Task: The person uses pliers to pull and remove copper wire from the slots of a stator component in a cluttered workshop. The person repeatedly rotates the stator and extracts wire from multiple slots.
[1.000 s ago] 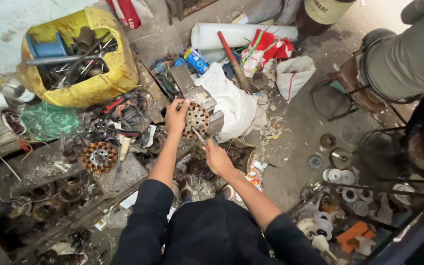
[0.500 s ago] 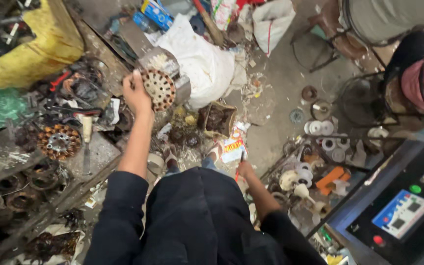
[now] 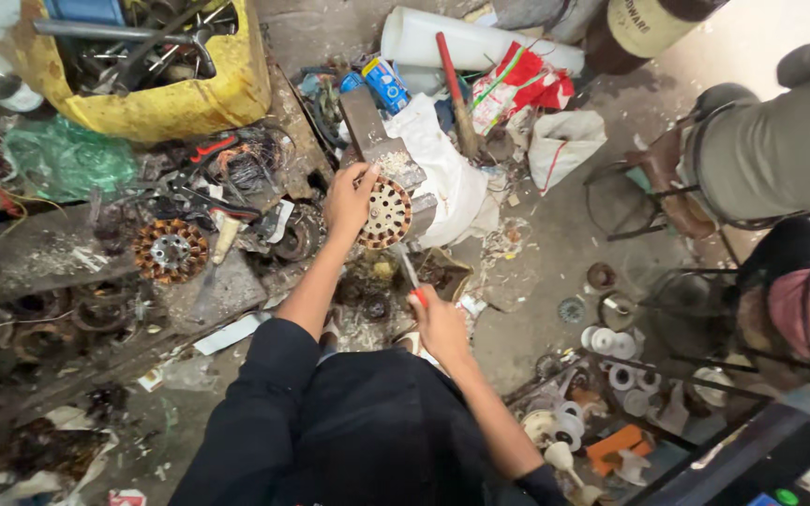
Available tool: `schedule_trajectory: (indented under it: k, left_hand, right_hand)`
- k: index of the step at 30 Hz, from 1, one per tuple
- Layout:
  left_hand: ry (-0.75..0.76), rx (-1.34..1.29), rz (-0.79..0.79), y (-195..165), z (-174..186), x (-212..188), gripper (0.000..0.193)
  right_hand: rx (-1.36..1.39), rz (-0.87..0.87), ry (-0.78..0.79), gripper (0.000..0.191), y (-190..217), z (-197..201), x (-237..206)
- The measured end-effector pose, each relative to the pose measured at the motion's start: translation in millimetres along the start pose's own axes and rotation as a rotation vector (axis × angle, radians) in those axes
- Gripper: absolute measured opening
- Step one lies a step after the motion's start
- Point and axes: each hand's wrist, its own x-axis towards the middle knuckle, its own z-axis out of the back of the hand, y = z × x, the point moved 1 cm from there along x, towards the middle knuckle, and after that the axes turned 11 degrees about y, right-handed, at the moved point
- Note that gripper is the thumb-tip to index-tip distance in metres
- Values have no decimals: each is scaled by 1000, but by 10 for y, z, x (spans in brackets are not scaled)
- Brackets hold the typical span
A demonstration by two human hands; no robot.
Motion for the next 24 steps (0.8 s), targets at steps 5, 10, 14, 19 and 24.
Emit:
schedule_trajectory:
  k: [5, 10, 14, 19, 24]
  left_hand:
    - [6, -10, 13, 30, 2, -5, 38]
    - [12, -43, 76, 98, -54, -16, 38]
    - [3, -46, 50, 80, -97, 55, 37]
    - [-22, -41, 64, 55, -75, 104, 38]
    - [-15, -79, 19, 22, -16, 56, 41]
  right_hand:
    - [-187, -52, 29, 27, 325, 155, 145]
    - [-331, -52, 50, 24, 181, -49, 364]
    - [1025, -88, 428, 25, -103, -135, 603]
    - [1273, -27, 547, 24, -116, -147, 745]
    - [451, 67, 154, 26, 178, -249, 687]
